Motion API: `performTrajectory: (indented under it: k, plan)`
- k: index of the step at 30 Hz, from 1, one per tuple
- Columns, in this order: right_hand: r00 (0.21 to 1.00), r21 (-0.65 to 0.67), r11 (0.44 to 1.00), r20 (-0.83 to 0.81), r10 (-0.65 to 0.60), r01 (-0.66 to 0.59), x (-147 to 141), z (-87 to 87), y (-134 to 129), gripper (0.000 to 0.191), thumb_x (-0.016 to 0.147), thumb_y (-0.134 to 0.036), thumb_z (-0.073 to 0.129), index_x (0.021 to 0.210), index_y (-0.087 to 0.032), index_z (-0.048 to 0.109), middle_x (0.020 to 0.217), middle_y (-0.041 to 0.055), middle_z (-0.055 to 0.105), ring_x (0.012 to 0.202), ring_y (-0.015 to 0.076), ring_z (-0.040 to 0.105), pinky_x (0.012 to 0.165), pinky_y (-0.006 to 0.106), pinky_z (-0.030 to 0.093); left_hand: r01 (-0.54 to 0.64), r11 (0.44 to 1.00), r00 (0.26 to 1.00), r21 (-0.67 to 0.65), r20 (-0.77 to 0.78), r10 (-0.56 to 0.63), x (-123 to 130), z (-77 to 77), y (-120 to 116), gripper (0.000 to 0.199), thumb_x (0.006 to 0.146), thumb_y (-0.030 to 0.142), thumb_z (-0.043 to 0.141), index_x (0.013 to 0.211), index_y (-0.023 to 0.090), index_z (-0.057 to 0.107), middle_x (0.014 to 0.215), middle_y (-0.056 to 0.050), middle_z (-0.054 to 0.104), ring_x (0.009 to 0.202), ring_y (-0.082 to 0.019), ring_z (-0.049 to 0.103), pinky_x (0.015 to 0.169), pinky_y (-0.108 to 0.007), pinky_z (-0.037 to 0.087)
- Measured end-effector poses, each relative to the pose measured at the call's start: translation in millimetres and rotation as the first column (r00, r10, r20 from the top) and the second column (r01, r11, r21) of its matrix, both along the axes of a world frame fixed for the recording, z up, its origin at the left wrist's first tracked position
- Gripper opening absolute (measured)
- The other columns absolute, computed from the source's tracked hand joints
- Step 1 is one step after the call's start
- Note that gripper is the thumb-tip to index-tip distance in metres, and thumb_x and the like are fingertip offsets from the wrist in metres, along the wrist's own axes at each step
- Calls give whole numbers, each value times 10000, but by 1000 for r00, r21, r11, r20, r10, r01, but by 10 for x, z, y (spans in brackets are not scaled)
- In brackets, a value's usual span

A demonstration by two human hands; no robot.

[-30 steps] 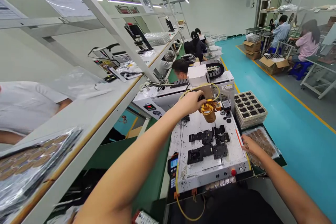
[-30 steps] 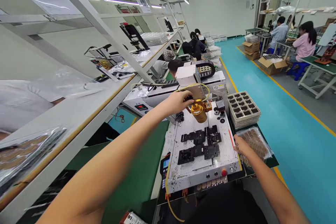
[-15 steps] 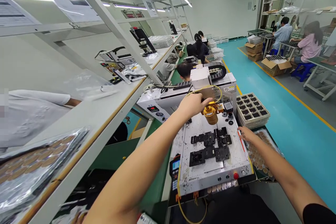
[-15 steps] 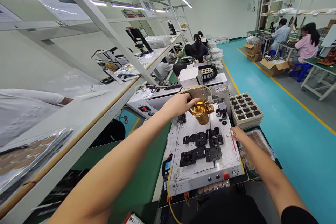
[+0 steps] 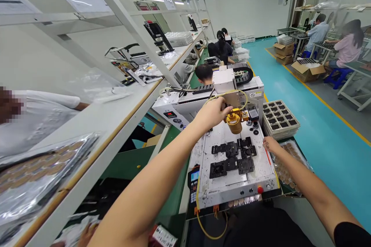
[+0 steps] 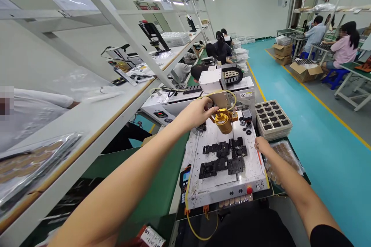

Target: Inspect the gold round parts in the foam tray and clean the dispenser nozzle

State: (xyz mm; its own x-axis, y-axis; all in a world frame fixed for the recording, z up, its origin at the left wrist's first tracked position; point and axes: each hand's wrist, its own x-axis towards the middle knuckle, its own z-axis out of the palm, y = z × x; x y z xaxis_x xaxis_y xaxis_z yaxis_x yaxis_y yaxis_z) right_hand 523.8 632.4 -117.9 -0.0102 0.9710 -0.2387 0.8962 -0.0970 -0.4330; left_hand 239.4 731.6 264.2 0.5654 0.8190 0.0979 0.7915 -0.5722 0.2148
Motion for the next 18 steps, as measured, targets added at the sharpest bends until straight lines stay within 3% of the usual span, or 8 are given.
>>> performTrajectory:
  k: [5, 11, 14, 18]
  plan:
    - [996, 68, 997, -78, 37, -32, -67, 22, 184, 269, 1037, -370, 696, 1199, -155, 696, 1256, 97, 692, 1106, 246, 688, 965, 460, 597, 63, 997, 996, 36, 55, -65, 13, -33, 43, 176, 996, 341, 627, 1085, 197, 672, 1029, -106, 722, 971, -285, 666, 827, -393, 487]
    - [982, 27, 998, -181, 55, -51, -332, -140, 476, 260, 1032, -371, 707, 1170, -151, 702, 1163, 81, 716, 1002, 219, 709, 894, 419, 621, 72, 996, 995, 47, 60, -75, -4, -72, 52, 136, 988, 321, 635, 1028, 199, 681, 1002, -98, 722, 957, -278, 660, 829, -398, 494]
    - [971, 10, 1000, -239, 9, -7, -226, -196, 550, 253, 1037, -376, 702, 1141, -145, 706, 1109, 68, 726, 950, 205, 716, 855, 394, 627, 76, 997, 994, 33, 78, -79, -19, -74, 47, 148, 987, 314, 635, 1057, 194, 685, 996, -93, 725, 922, -267, 661, 793, -388, 491]
    - [943, 7, 997, -325, -70, 77, 152, -197, 532, 256, 1044, -388, 691, 1096, -138, 713, 1055, 50, 731, 917, 201, 718, 829, 375, 626, 79, 997, 990, 22, 116, -81, -27, -76, 59, 131, 988, 297, 636, 1047, 193, 690, 968, -84, 728, 887, -259, 658, 760, -384, 479]
